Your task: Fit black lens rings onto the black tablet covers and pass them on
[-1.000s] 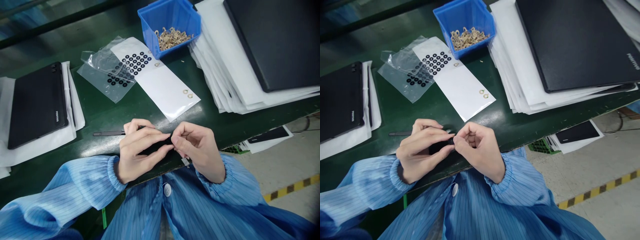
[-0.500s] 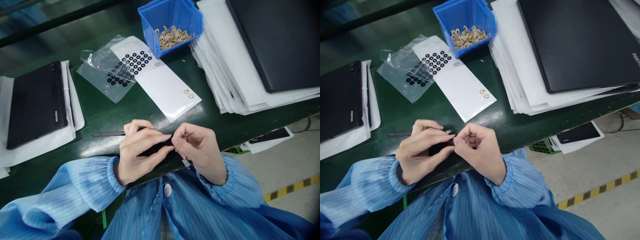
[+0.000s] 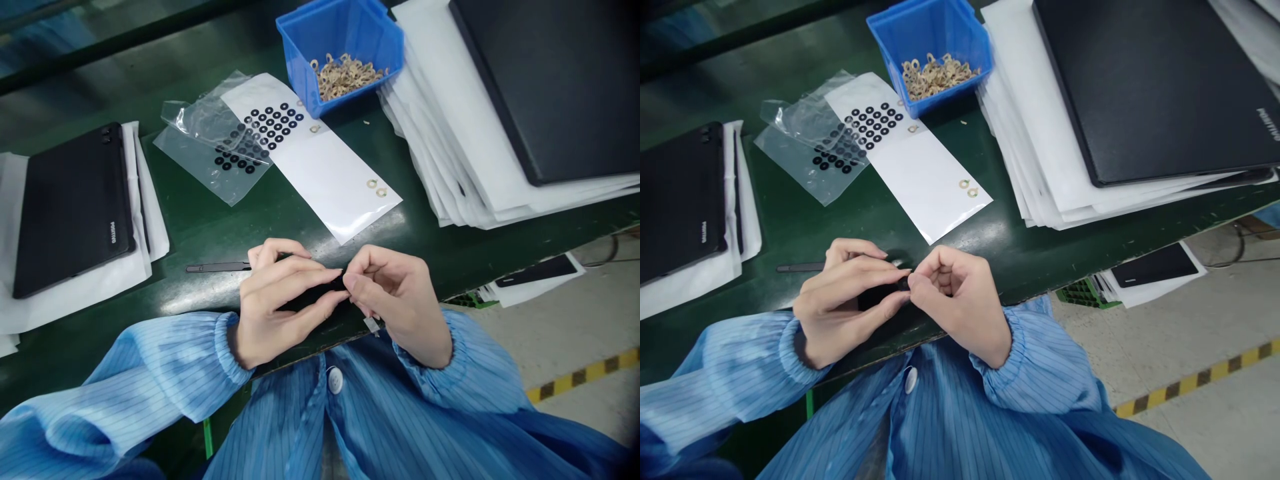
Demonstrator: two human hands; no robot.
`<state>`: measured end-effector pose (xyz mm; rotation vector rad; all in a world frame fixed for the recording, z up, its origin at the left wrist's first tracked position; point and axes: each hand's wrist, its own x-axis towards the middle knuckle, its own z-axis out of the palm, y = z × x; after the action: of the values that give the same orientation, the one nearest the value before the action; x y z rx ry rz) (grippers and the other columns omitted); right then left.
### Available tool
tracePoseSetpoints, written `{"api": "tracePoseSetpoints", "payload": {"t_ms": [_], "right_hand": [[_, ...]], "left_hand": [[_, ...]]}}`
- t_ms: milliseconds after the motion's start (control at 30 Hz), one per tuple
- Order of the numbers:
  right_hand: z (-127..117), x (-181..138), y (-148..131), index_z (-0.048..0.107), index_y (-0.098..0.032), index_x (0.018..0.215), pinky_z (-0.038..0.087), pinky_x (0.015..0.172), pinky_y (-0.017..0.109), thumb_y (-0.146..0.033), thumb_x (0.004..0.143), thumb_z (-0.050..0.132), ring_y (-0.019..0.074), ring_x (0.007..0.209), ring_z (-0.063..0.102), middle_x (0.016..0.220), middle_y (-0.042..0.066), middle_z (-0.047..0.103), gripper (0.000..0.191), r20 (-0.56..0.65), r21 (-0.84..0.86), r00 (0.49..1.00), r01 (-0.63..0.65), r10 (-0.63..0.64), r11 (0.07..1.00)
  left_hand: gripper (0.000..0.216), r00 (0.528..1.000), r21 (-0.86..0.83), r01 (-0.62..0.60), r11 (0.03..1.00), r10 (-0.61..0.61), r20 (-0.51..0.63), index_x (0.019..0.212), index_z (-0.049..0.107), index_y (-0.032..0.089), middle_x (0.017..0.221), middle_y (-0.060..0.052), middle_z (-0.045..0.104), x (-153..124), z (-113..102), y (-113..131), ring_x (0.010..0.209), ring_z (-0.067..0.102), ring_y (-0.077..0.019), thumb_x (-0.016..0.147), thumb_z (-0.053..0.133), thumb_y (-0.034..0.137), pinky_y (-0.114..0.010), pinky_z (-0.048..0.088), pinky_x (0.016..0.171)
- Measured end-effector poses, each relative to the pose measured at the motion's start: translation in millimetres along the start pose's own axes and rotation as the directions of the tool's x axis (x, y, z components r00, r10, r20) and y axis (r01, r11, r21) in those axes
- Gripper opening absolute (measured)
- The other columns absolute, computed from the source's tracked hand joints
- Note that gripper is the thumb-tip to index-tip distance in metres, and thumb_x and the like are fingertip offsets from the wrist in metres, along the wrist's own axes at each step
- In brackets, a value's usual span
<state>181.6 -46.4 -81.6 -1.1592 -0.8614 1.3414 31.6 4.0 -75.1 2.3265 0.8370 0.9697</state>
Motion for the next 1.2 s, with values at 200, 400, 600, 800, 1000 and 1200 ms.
{"api": "tracePoseSetpoints", "payload": {"t_ms": [200, 400, 600, 800, 1000, 1200], "right_hand": [[-2.9, -1.3, -0.3, 0.051, -0.016, 0.064, 0.029, 0.037, 0.018, -0.021, 0.074, 0.064, 0.0043, 0.040, 0.039, 0.052, -0.005, 0.050, 0.018, 0.008, -0.041, 1.000, 0.019, -0.018, 0.999], [-63.5, -22.4, -28.6, 0.051, -0.020, 0.063, 0.035, 0.046, 0.024, -0.022, 0.081, 0.056, 0.0099, 0.046, 0.043, 0.053, -0.003, 0.049, 0.019, -0.212, -0.731, 0.745, 0.309, -0.632, 0.609], [-173.6, -2.8, -81.3, 0.053, -0.019, 0.072, 0.041, 0.069, 0.029, -0.026, 0.083, 0.049, 0.0184, 0.071, 0.055, 0.079, 0.010, 0.061, 0.013, -0.385, -0.923, 0.479, -0.207, -0.789, 0.325], [-219.1, 39.5, -96.8, 0.059, -0.016, 0.074, 0.041, 0.073, 0.032, -0.034, 0.081, 0.054, 0.0242, 0.079, 0.058, 0.079, 0.012, 0.065, 0.020, -0.399, -0.916, 0.681, -0.274, -0.614, 0.291], [-231.1, 43.8, -102.8, 0.061, -0.017, 0.070, 0.040, 0.067, 0.030, -0.046, 0.078, 0.055, 0.0227, 0.076, 0.059, 0.072, 0.007, 0.064, 0.031, -0.436, -0.895, 0.739, -0.298, -0.513, 0.331], [-241.4, 45.0, -110.7, 0.061, -0.017, 0.065, 0.039, 0.057, 0.025, -0.051, 0.070, 0.062, 0.0159, 0.062, 0.056, 0.064, 0.003, 0.062, 0.034, -0.477, -0.856, 0.747, -0.275, -0.464, 0.437]], "left_hand": [[0.021, 0.995, -0.036, -0.071, 0.997, 0.068, -0.079, 0.086, 0.067, 0.019, 0.074, -0.002, 0.068, -4.6, 4.0, -8.7, 0.083, 0.055, -0.0191, 0.067, 0.075, 0.012, -0.036, 0.044, 0.072], [0.017, 0.998, -0.051, -0.069, 0.996, 0.069, -0.002, 0.088, 0.066, 0.019, 0.078, -0.002, 0.065, -3.1, 4.2, -15.9, 0.081, 0.053, -0.0173, 0.073, 0.068, 0.011, -0.030, 0.046, 0.068], [0.011, 0.990, -0.056, -0.103, 0.993, 0.108, 0.091, 0.085, 0.062, 0.020, 0.077, -0.003, 0.063, -4.2, 3.5, -16.6, 0.080, 0.053, -0.0183, 0.076, 0.065, 0.014, -0.030, 0.048, 0.066], [0.016, 0.972, -0.099, -0.202, 0.974, 0.212, 0.105, 0.089, 0.061, 0.020, 0.077, -0.003, 0.063, -4.7, 5.9, -16.3, 0.077, 0.054, -0.0182, 0.076, 0.064, 0.011, -0.030, 0.048, 0.065], [0.015, 0.969, -0.125, -0.203, 0.971, 0.218, 0.118, 0.089, 0.061, 0.020, 0.078, -0.003, 0.063, -3.7, 6.6, -14.7, 0.074, 0.057, -0.0165, 0.077, 0.063, 0.012, -0.028, 0.049, 0.063], [0.011, 0.979, -0.126, -0.164, 0.978, 0.178, 0.105, 0.088, 0.063, 0.019, 0.079, -0.004, 0.064, 4.4, 7.7, -10.2, 0.073, 0.058, -0.0160, 0.078, 0.063, 0.014, -0.028, 0.049, 0.064]]}}
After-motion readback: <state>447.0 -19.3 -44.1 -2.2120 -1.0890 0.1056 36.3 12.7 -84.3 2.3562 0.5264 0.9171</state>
